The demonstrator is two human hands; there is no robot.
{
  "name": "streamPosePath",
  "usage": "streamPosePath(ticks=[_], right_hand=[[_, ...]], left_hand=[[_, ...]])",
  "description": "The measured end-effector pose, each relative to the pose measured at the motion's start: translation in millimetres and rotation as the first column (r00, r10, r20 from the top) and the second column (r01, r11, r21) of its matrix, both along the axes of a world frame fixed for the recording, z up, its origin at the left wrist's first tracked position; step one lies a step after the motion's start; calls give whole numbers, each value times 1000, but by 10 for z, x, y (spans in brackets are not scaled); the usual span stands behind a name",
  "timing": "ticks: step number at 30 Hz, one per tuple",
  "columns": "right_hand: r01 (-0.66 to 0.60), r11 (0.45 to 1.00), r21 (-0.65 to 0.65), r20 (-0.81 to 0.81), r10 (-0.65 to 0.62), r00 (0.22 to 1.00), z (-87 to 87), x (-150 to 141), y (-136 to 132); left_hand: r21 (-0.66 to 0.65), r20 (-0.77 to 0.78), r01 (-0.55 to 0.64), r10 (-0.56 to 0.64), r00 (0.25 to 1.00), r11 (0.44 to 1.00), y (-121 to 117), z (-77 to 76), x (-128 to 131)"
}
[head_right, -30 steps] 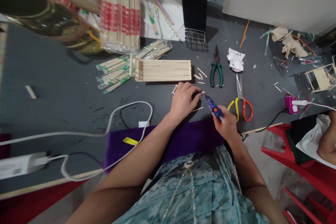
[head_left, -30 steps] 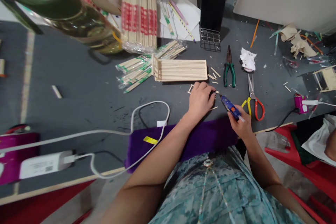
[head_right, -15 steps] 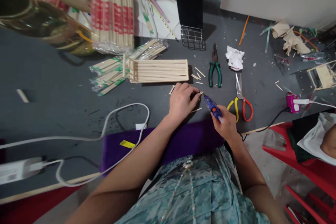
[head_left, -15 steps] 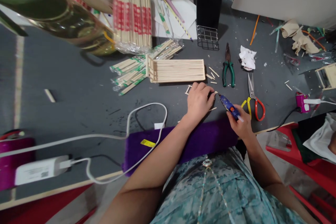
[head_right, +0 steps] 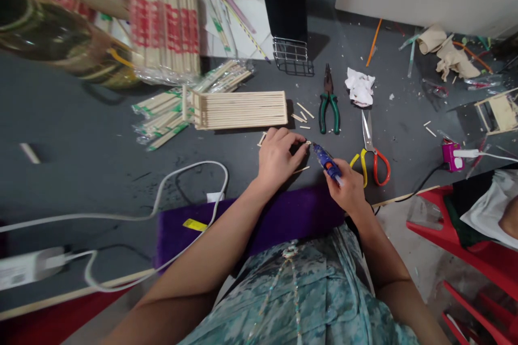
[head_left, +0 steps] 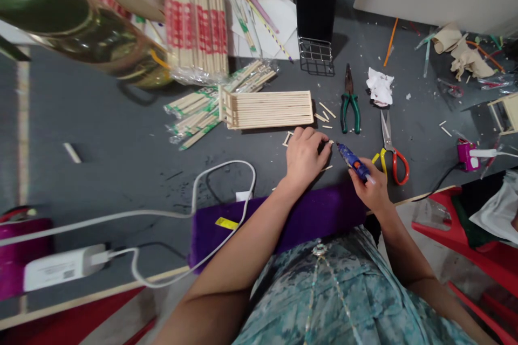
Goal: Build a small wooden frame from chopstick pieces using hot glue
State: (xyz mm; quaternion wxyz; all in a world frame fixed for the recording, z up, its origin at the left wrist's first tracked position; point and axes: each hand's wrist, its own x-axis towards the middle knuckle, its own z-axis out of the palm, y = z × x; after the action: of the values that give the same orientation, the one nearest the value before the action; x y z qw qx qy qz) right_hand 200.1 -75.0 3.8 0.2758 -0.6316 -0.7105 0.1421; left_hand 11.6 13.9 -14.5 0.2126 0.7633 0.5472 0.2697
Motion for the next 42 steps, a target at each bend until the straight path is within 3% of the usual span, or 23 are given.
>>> streamPosePath(ticks=[42], right_hand=[[18, 999, -46, 6, -18, 1000, 18, -3, 21]], left_hand=[[-5, 20, 12, -11, 1000, 1000, -7, -11, -9]])
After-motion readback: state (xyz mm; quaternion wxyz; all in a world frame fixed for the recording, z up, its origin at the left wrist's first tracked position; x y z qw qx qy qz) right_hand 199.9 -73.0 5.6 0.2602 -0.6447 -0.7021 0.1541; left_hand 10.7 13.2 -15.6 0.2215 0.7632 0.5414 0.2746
